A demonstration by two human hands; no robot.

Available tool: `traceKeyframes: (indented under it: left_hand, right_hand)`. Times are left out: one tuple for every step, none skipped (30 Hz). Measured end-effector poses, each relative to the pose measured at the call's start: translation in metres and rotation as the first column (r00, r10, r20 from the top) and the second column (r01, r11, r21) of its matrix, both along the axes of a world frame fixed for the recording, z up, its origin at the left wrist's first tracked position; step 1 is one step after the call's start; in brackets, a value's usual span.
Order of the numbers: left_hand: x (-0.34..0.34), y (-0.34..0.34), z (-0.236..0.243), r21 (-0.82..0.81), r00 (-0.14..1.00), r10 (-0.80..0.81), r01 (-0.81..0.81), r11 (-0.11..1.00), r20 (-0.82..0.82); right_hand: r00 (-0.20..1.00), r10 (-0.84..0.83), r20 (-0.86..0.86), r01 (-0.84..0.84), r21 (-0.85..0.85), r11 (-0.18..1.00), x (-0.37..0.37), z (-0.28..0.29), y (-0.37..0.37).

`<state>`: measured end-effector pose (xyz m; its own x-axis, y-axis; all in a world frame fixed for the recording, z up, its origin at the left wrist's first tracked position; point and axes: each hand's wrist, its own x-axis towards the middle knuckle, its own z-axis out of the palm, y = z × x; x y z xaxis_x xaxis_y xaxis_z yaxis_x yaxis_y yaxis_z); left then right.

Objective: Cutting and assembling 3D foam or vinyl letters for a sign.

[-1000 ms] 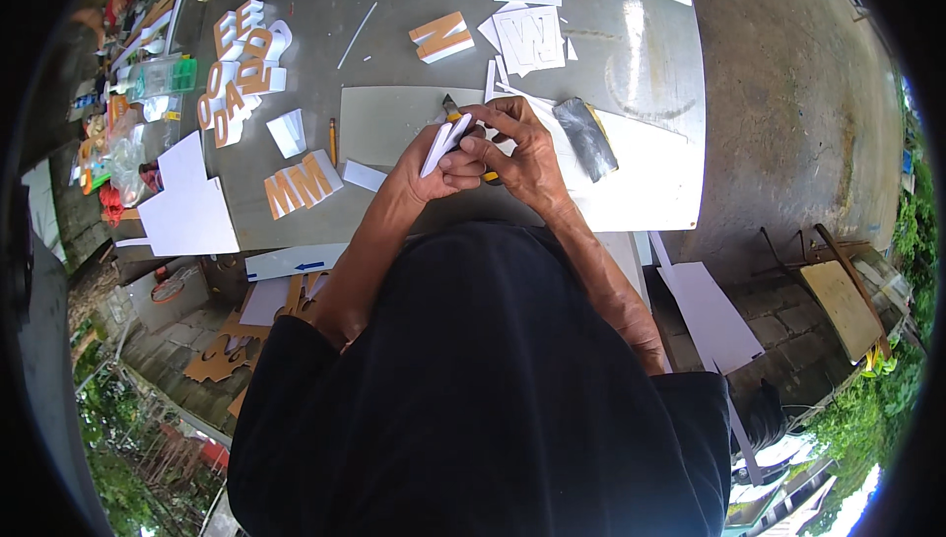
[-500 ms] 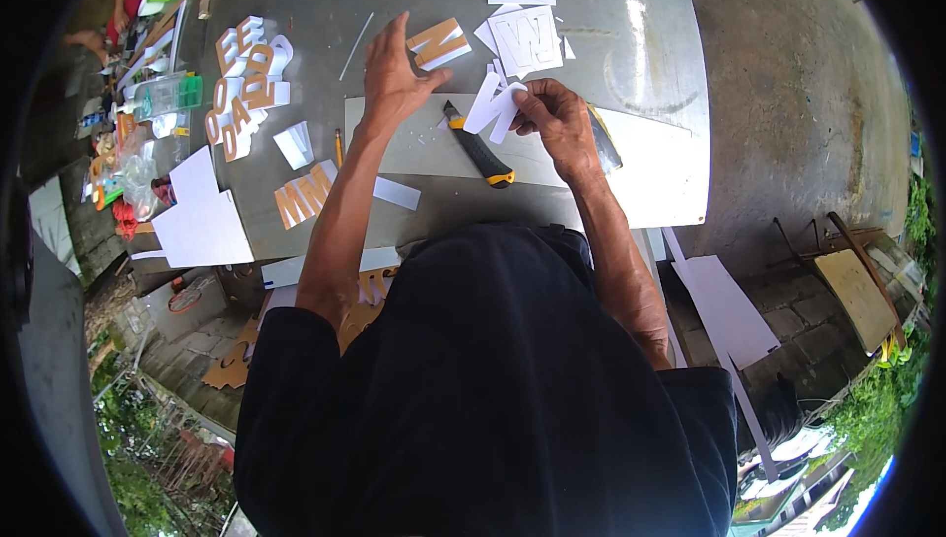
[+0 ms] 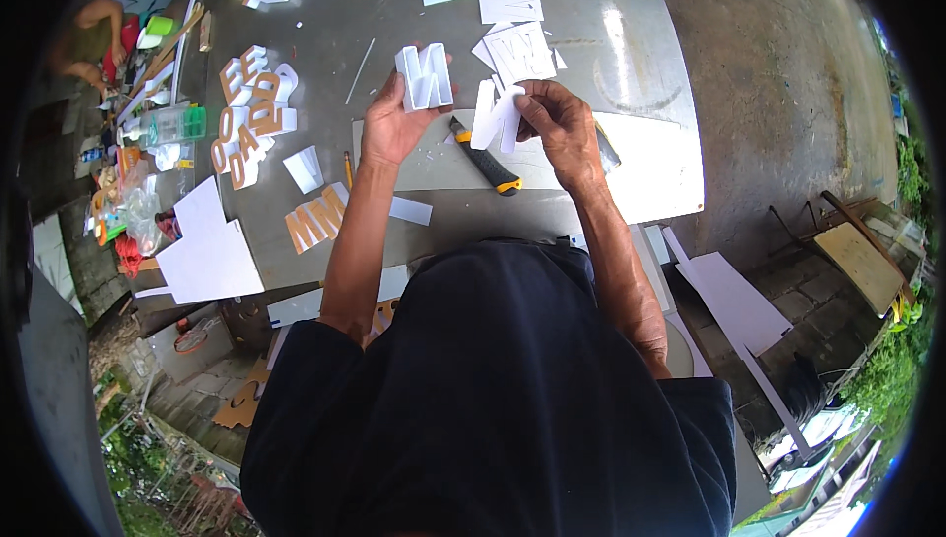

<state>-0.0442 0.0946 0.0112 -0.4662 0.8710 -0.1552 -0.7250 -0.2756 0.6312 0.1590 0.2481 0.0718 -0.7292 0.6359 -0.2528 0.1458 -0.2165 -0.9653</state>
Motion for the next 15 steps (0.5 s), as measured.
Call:
traceKeyframes:
  left_hand:
    - [0.01, -0.009, 0.005, 0.177, 0.99, -0.069, 0.046, 0.983, 0.126]
    - [0.022, -0.015, 0.011, 0.187, 0.98, -0.07, 0.035, 0.982, 0.185]
    - [0.031, -0.021, 0.015, 0.191, 0.98, -0.059, 0.022, 0.981, 0.189]
    - [0.038, -0.026, 0.017, 0.174, 0.928, 0.0, -0.07, 0.982, 0.373]
    - [0.044, -0.033, 0.02, 0.142, 0.838, 0.054, -0.155, 0.978, 0.544]
    - [0.048, -0.04, 0.023, 0.151, 0.924, 0.029, -0.093, 0.984, 0.38]
    - [0.05, -0.049, 0.026, 0.154, 0.921, 0.042, -0.11, 0.982, 0.386]
    - [0.051, -0.058, 0.029, 0.166, 0.922, 0.016, -0.086, 0.982, 0.388]
    - [0.053, -0.066, 0.031, 0.177, 0.921, -0.013, -0.061, 0.982, 0.389]
    - [0.054, -0.072, 0.032, 0.194, 0.927, -0.03, -0.047, 0.98, 0.374]
    - [0.054, -0.077, 0.03, 0.197, 0.926, -0.022, -0.057, 0.979, 0.378]
    - [0.053, -0.083, 0.025, 0.205, 0.951, -0.054, -0.01, 0.979, 0.303]
    - [0.053, -0.087, 0.022, 0.209, 0.97, -0.087, 0.039, 0.977, 0.228]
    - [0.052, -0.091, 0.019, 0.168, 0.975, -0.055, 0.019, 0.986, 0.216]
    - [0.051, -0.096, 0.016, 0.169, 0.974, -0.053, 0.015, 0.986, 0.222]
  right_hand:
    - [1.0, 0.009, -0.013, -0.009, 0.047, 0.999, -0.006, 0.009, -0.007]
    - [1.0, 0.022, -0.01, -0.022, 0.051, 0.998, -0.012, 0.016, -0.014]
    - [0.999, 0.043, 0.0, -0.042, 0.1, 0.994, -0.018, 0.022, -0.021]
    - [0.998, 0.067, 0.011, -0.067, 0.15, 0.986, -0.024, 0.029, -0.029]
    - [0.997, 0.081, 0.017, -0.083, 0.154, 0.985, -0.03, 0.035, -0.038]
    - [0.995, 0.097, 0.029, -0.101, 0.162, 0.982, -0.035, 0.04, -0.047]
    - [0.992, 0.115, 0.043, -0.121, 0.169, 0.978, -0.039, 0.044, -0.056]
    - [0.991, 0.12, 0.059, -0.13, 0.194, 0.972, -0.043, 0.042, -0.062]
    - [0.989, 0.132, 0.065, -0.143, 0.197, 0.97, -0.047, 0.041, -0.07]
    - [0.99, 0.114, 0.078, -0.13, 0.246, 0.96, -0.051, 0.041, -0.078]
    - [0.992, 0.094, 0.09, -0.116, 0.295, 0.948, -0.055, 0.04, -0.086]
    - [0.994, 0.075, 0.082, -0.095, 0.286, 0.954, -0.059, 0.037, -0.093]
    - [0.993, 0.081, 0.087, -0.103, 0.287, 0.952, -0.06, 0.035, -0.098]
    - [0.991, 0.062, 0.119, -0.112, 0.472, 0.875, -0.06, 0.034, -0.103]
    - [0.988, 0.037, 0.147, -0.123, 0.637, 0.761, -0.061, 0.032, -0.107]
